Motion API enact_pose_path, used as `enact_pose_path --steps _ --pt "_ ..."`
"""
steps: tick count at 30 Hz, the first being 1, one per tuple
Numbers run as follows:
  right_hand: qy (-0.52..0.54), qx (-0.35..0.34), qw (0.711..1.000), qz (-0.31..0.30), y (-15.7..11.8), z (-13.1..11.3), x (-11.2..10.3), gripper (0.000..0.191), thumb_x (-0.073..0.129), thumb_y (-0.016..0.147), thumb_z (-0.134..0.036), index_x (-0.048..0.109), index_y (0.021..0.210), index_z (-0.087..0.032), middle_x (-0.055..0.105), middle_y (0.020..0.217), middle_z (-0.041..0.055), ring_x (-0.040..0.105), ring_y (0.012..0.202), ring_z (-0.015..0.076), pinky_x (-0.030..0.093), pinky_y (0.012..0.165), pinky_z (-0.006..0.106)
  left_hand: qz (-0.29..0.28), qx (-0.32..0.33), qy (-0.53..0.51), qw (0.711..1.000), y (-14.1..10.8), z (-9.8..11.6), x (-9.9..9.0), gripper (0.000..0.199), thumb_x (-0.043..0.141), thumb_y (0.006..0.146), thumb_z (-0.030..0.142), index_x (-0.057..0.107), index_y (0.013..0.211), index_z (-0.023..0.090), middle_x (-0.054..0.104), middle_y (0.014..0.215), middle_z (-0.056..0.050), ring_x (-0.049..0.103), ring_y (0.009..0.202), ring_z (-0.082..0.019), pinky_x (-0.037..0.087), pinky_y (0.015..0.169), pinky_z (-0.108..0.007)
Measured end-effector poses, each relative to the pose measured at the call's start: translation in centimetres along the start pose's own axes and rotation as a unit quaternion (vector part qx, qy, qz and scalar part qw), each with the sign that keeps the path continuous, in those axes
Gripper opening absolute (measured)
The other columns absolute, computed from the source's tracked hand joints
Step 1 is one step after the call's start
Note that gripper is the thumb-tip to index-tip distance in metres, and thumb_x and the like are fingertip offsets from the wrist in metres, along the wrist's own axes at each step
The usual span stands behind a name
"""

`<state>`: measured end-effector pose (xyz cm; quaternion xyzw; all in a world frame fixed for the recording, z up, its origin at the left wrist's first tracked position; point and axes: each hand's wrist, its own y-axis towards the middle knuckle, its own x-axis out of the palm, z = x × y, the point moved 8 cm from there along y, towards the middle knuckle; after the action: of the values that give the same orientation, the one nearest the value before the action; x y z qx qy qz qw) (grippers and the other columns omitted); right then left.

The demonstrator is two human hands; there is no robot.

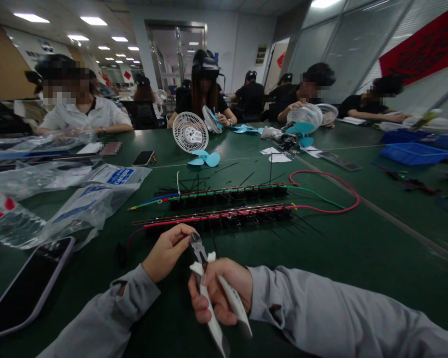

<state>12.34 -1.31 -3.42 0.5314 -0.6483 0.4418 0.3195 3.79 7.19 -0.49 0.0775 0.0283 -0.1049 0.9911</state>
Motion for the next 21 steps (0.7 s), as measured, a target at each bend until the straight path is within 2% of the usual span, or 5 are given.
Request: enact_pose_path --steps 9,13,18,21 --pt "0.013 0.025 0.998 0.054 -0.46 0.30 0.03 0.015 0.044 0.064 -0.022 0.047 0.076 -0.014 0.043 0.062 0.0029 0.049 0.051 0.0139 0.020 0.022 0.013 0.000 0.002 0.005 1.000 0.00 -0.14 -0.11 0.017 0.060 0.082 0.031 0.062 0.084 0.014 0.062 0.089 -0.006 0.058 0.082 -0.017 0.047 0.077 -0.028" --pt "0.013 0.028 0.997 0.064 -0.57 0.41 -0.01 0.016 0.044 0.062 -0.022 0.046 0.076 -0.015 0.043 0.061 0.0029 0.049 0.050 0.0139 0.018 0.022 0.013 -0.004 0.006 0.004 1.000 0.01 -0.10 -0.09 0.016 0.060 0.082 0.030 0.062 0.084 0.014 0.062 0.090 -0.006 0.058 0.083 -0.017 0.046 0.078 -0.028" --pt "0.017 0.021 0.999 0.040 -0.43 0.35 -0.13 0.015 0.044 0.064 -0.021 0.047 0.076 -0.014 0.046 0.061 0.0035 0.050 0.050 0.0140 0.018 0.023 0.013 -0.003 0.006 0.003 1.000 0.04 -0.17 -0.13 0.014 0.060 0.082 0.028 0.062 0.084 0.014 0.061 0.090 -0.006 0.058 0.081 -0.016 0.046 0.076 -0.027" --pt "0.005 0.001 1.000 0.012 -0.15 0.16 -0.40 0.020 0.043 0.065 -0.022 0.051 0.080 -0.012 0.053 0.063 0.0068 0.056 0.055 0.0168 0.024 0.024 0.014 -0.001 0.004 0.002 1.000 0.06 -0.29 -0.22 0.014 0.060 0.082 0.027 0.062 0.082 0.014 0.062 0.090 -0.006 0.058 0.081 -0.016 0.046 0.076 -0.026"
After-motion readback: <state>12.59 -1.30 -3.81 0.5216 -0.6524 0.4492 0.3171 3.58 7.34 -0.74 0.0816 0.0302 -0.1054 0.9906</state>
